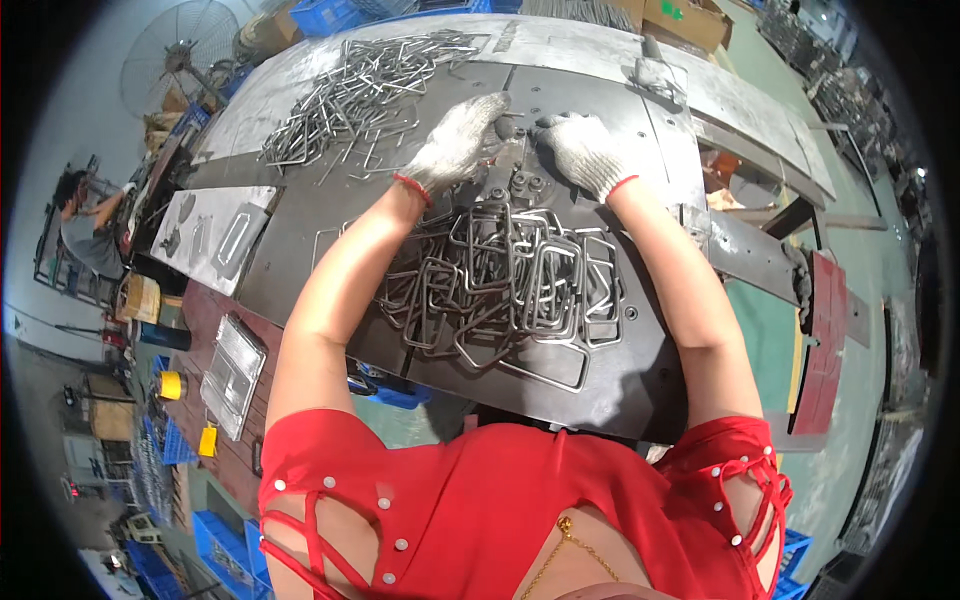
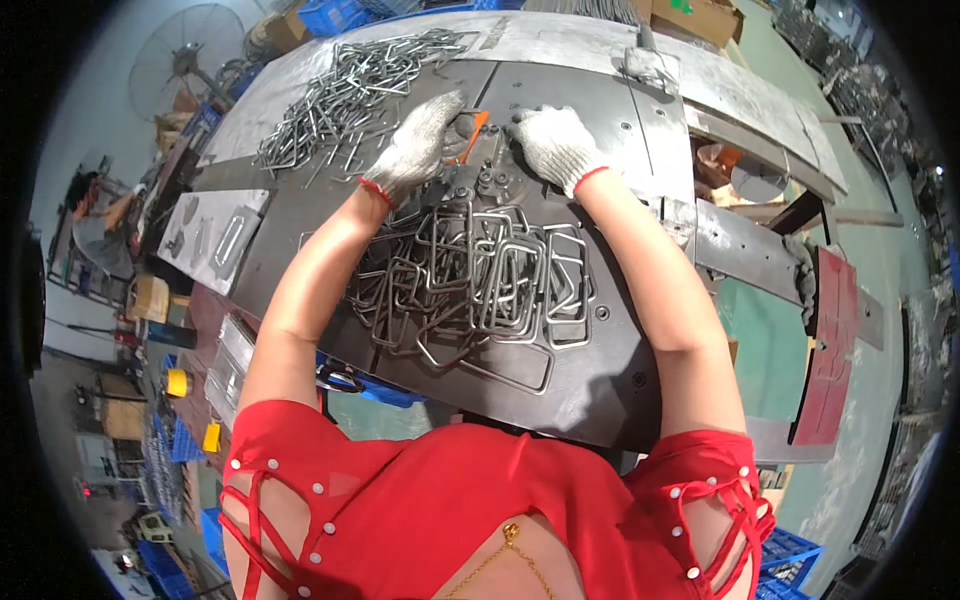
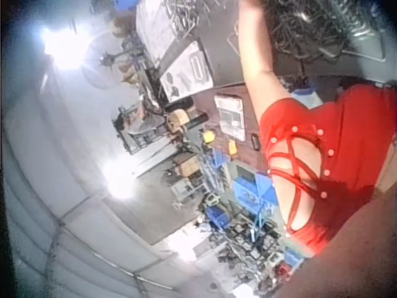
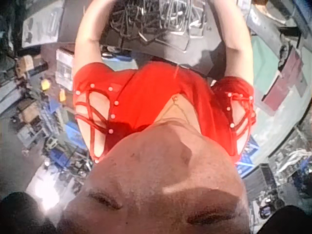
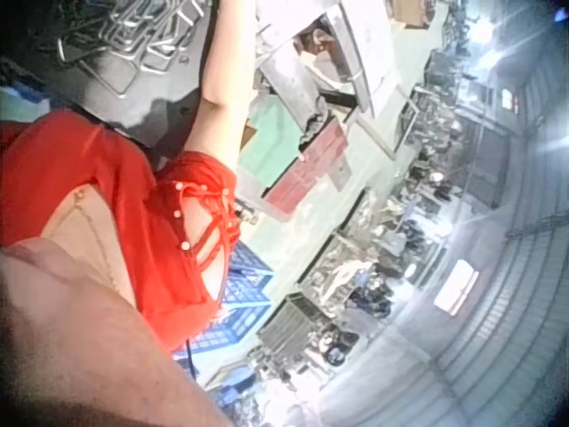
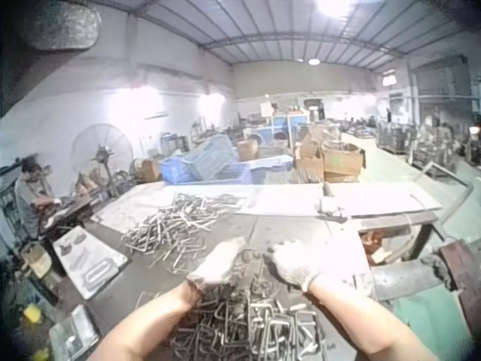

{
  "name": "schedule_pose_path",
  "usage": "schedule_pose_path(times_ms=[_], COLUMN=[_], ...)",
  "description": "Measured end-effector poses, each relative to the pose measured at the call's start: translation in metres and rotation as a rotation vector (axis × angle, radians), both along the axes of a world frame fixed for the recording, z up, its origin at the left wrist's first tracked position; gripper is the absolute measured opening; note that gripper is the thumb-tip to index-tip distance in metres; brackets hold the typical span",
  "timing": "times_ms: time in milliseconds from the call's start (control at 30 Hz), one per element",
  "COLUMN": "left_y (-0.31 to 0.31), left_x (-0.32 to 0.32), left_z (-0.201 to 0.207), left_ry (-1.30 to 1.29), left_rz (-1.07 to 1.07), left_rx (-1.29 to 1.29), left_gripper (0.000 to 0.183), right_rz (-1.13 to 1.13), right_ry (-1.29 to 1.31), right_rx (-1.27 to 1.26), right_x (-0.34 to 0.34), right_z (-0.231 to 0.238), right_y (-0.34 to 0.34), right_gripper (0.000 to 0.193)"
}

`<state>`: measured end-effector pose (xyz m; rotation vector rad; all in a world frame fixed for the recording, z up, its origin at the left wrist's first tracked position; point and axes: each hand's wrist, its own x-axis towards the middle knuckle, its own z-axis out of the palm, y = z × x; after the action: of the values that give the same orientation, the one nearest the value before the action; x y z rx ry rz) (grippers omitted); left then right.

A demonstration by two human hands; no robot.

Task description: Assembling and bending metal wire frames using a manual bending jig.

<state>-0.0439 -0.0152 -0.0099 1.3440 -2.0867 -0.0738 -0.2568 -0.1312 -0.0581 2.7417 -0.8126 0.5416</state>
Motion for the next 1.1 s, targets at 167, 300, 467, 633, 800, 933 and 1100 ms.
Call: schedule_pose_path(times_ms=[167,300,467,633,800,933,1100], left_y=[-0.003,-0.004,-0.005,0.006,-0.003,0.003,0.008], left_x=[0.012,0.016,0.016,0.001,0.014,0.006,0.006], left_z=[-0.016,-0.018,-0.021,0.007,-0.015,0.001,0.003], left_ry=[-0.129,-0.136,-0.131,0.051,-0.106,-0.026,0.077], left_rz=[0.0,-0.013,-0.013,0.036,0.001,0.001,0.033], left_rx=[-0.284,-0.273,-0.28,0.105,-0.175,-0.04,0.103], left_gripper=[0.062,0.059,0.058,0.07,0.063,0.061,0.067], right_rz=[0.003,0.019,0.036,0.033,0.036,0.048,0.034], right_ry=[-0.035,-0.002,0.005,0.01,0.011,-0.02,0.035], right_rx=[0.06,0.047,0.047,0.028,0.05,0.028,0.117], right_x=[0.006,0.005,0.004,0.003,0.003,0.002,0.005], right_z=[0.004,0.011,0.012,0.012,0.016,0.013,0.022], right_y=[0.007,0.012,0.012,0.013,0.015,0.012,0.019], right_gripper=[0.023,0.023,0.025,0.027,0.026,0.026,0.03])
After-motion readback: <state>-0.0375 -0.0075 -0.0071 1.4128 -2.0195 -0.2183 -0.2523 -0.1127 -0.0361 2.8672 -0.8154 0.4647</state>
